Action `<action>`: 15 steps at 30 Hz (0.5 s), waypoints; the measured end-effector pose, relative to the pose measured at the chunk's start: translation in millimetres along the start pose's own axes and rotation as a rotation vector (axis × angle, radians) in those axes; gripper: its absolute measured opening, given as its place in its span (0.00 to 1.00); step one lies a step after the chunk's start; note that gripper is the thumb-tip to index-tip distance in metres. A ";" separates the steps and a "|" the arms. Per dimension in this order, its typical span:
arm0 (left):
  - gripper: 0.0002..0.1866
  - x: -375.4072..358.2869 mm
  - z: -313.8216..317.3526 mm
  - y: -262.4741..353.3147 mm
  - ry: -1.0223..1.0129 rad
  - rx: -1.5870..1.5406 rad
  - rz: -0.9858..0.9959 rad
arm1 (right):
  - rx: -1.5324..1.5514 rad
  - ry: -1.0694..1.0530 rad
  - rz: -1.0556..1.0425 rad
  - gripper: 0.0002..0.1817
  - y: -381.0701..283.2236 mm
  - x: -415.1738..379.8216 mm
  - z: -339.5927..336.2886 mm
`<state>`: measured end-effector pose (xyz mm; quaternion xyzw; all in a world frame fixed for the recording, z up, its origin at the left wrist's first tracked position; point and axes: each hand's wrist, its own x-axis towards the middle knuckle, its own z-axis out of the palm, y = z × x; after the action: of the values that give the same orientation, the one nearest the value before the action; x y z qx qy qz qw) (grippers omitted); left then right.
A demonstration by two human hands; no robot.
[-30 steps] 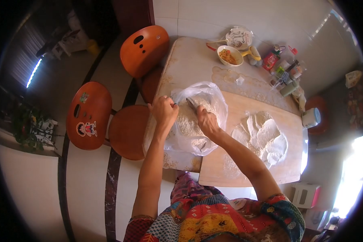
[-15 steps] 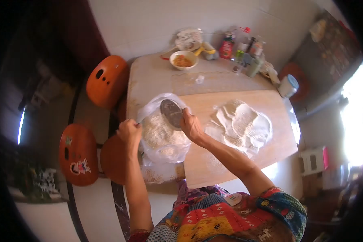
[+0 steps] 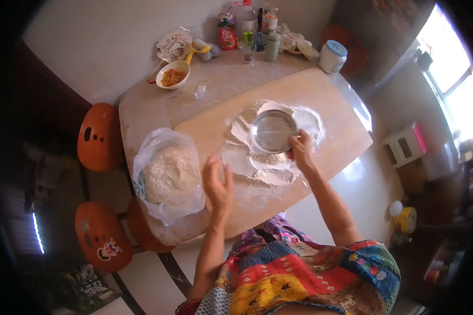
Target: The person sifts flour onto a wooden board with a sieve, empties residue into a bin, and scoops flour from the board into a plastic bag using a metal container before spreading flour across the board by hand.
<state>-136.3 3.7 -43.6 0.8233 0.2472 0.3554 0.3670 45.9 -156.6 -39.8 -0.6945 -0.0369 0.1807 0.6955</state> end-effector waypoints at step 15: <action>0.41 -66.2 119.2 -47.2 -0.106 0.501 -0.255 | -0.549 0.229 -0.009 0.06 54.6 49.9 -186.2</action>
<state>-93.2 -62.9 -164.1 0.8680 0.4095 0.1907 0.2062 137.8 -320.5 -109.4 -0.8723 -0.0086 0.0814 0.4821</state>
